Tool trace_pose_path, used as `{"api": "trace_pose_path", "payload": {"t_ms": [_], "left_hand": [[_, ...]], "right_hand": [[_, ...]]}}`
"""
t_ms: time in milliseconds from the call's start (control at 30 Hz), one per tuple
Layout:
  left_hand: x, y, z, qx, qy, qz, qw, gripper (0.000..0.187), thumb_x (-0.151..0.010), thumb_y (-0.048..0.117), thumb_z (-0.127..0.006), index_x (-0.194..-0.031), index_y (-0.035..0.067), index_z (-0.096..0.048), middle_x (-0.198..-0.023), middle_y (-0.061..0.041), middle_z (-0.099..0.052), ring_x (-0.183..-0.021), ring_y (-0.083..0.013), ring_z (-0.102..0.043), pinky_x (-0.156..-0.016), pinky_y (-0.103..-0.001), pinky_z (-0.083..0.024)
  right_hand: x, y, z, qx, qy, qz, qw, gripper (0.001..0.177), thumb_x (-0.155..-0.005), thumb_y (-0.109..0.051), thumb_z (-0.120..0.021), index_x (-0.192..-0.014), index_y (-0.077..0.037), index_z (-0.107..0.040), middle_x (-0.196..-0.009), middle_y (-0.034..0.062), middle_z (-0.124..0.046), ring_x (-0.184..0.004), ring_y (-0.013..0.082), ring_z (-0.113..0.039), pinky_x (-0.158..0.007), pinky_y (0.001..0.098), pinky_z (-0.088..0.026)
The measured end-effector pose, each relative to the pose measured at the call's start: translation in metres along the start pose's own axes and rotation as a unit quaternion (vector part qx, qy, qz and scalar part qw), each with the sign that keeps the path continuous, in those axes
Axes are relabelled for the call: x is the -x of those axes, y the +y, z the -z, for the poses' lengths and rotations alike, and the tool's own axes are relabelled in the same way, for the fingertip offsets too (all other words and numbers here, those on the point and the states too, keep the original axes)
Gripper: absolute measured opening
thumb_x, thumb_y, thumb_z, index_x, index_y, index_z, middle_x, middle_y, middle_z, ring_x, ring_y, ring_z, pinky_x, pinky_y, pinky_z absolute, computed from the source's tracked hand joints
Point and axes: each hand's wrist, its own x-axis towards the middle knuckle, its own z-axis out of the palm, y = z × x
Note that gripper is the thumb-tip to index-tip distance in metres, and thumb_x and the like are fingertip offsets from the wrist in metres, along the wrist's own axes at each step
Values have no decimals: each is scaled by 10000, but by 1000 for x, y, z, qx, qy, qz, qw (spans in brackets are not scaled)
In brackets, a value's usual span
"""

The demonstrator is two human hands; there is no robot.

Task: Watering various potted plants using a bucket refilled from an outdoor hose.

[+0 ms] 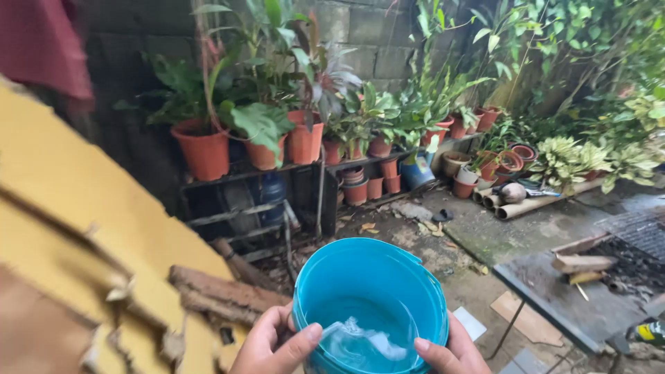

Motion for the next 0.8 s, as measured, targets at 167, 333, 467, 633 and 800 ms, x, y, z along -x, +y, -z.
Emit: {"api": "trace_pose_path", "payload": {"t_ms": [167, 333, 467, 633, 800], "left_hand": [[-87, -6, 0, -49, 31, 19, 998, 335, -834, 257, -791, -1012, 7, -658, -915, -42, -679, -848, -99, -594, -797, -280, -491], [-177, -5, -6, -12, 76, 73, 994, 351, -881, 322, -790, -962, 9, -653, -769, -15, -569, -675, -106, -482, -600, -274, -378], [-260, -3, -5, 4, 52, 39, 998, 298, -819, 240, -784, -984, 24, -664, -834, -25, -663, -758, -109, -579, -698, -284, -480], [-309, -14, -14, 27, 79, 27, 996, 284, -808, 174, -775, -1002, 18, -637, -896, -33, -678, -831, -125, -616, -792, -309, -530], [-372, -66, 3, -28, 123, 60, 990, 264, -826, 168, -755, -1006, 9, -645, -903, -61, -675, -842, -151, -614, -796, -321, -523]], "right_hand": [[-64, 3, 25, 15, 45, 12, 999, 868, -789, -226, -748, -1532, 14, -368, -1495, 220, -577, -1389, 319, -539, -1148, 463, -354], [-142, 30, 64, -67, 101, -19, 992, 838, -789, -196, -731, -1520, 6, -375, -1442, 230, -596, -1322, 355, -581, -1089, 528, -443], [-224, 46, 116, -13, 81, -57, 995, 772, -825, -221, -714, -1512, -15, -430, -1431, 196, -647, -1304, 315, -618, -1092, 469, -439], [-278, 106, 187, -130, -5, -150, 980, 679, -938, -190, -754, -1511, -110, -399, -1449, 226, -617, -1271, 408, -632, -1044, 599, -503], [-329, 67, 180, -242, 215, -375, 869, 619, -864, -338, -664, -1402, -37, -608, -1134, 177, -709, -960, 338, -700, -906, 487, -550]]}}
